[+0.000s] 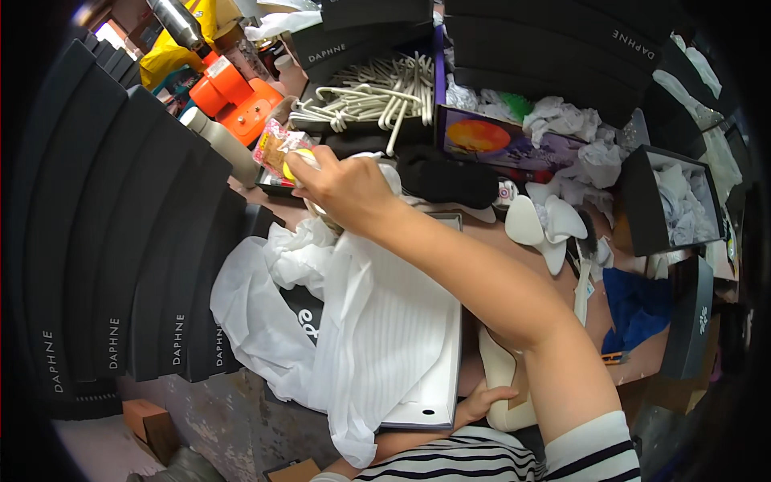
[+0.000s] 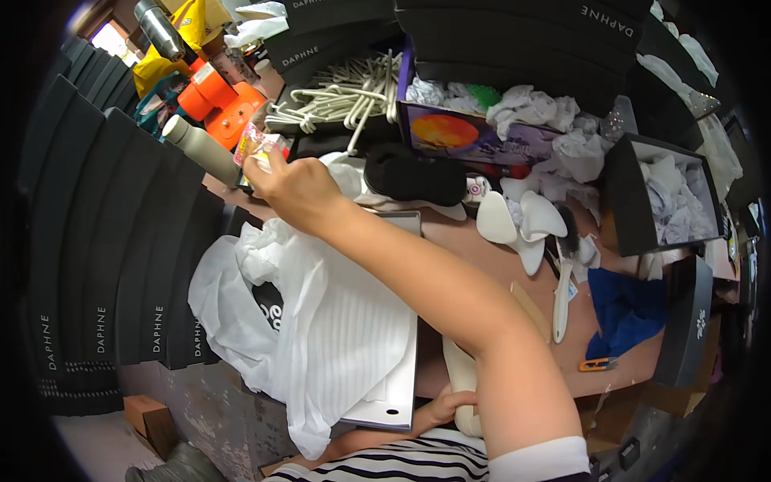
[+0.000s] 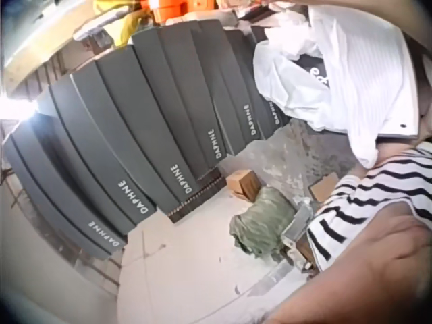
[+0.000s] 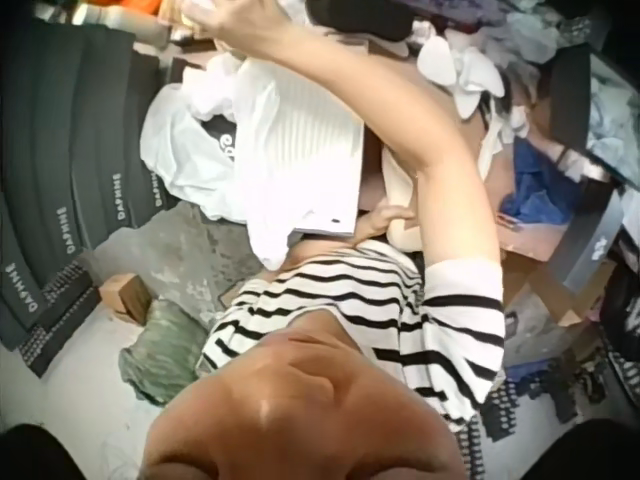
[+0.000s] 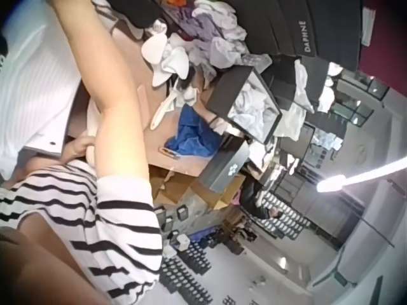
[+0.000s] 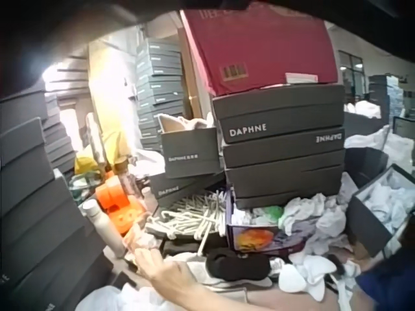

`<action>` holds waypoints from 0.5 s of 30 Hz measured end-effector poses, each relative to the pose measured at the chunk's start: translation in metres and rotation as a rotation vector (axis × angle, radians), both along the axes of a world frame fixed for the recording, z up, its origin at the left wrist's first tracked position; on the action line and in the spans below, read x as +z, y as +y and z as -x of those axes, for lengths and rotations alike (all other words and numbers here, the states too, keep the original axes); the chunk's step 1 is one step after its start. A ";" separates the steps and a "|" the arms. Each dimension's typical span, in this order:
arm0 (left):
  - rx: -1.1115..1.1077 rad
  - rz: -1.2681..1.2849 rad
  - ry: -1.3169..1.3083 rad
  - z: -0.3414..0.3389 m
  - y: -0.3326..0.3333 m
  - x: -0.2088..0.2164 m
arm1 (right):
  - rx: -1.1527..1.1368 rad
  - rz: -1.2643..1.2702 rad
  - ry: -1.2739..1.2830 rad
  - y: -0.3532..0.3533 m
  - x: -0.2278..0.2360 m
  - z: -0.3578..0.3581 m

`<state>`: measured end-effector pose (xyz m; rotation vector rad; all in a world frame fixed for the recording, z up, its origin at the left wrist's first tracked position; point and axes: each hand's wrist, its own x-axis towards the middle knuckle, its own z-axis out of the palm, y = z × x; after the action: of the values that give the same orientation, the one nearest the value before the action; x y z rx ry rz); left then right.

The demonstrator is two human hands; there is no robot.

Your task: Cleaning the soles and heels of high-heeled shoes with a sponge and packing them into bags.

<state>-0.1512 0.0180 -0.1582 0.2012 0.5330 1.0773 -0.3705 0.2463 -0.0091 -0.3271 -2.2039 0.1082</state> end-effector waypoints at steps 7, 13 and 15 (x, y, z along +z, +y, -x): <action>0.056 0.036 0.018 0.009 0.005 0.012 | -0.085 0.325 0.364 0.035 0.007 0.003; 0.038 -0.049 -0.041 0.003 0.009 0.006 | 0.168 1.594 1.406 0.111 0.047 -0.067; 0.045 -0.047 -0.019 0.004 0.005 0.005 | 0.322 1.777 1.388 0.100 0.043 -0.073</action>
<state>-0.1557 0.0230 -0.1532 0.2204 0.4974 1.1347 -0.2971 0.3463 0.0340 -0.5354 -0.2669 1.8174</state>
